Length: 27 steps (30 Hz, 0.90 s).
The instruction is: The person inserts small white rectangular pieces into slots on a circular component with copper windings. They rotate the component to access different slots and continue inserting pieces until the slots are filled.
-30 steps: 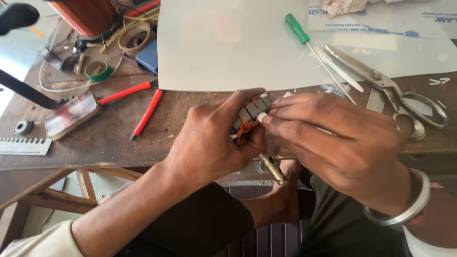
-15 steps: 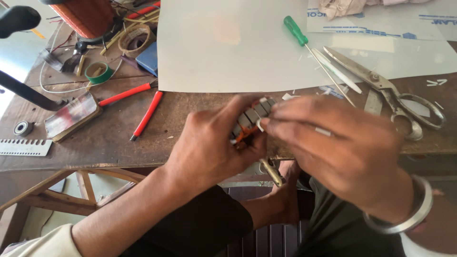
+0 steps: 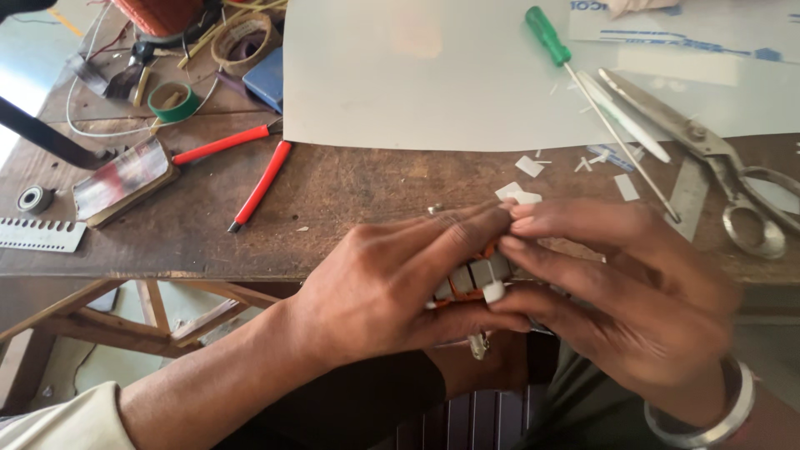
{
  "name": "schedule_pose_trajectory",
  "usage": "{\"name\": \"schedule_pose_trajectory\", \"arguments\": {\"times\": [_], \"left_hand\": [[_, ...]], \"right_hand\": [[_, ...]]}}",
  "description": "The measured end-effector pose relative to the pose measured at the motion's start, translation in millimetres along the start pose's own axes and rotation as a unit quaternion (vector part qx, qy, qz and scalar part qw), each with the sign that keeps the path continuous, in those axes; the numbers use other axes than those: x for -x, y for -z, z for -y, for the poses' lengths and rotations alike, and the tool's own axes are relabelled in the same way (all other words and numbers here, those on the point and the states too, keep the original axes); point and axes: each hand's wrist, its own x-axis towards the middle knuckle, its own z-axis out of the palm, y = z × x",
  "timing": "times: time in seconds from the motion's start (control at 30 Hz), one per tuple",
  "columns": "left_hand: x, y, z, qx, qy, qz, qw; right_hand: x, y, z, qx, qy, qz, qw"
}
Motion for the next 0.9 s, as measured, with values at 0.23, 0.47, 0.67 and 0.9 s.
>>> {"name": "schedule_pose_trajectory", "arguments": {"times": [0.23, 0.47, 0.67, 0.9], "left_hand": [[4, 1, -6, -0.045, -0.034, 0.027, 0.998], [-3, 4, -9, -0.041, -0.035, 0.037, 0.998], [-4, 5, -6, -0.044, -0.045, 0.043, 0.997], [-7, 4, 2, -0.042, -0.036, 0.035, 0.998]], "right_hand": [[6, 1, 12, 0.073, 0.009, 0.025, 0.997], [9, -3, 8, 0.059, 0.019, -0.019, 0.998], [18, -4, 8, 0.041, -0.008, -0.040, 0.998], [1, -8, 2, 0.027, -0.002, -0.054, 0.998]]}}
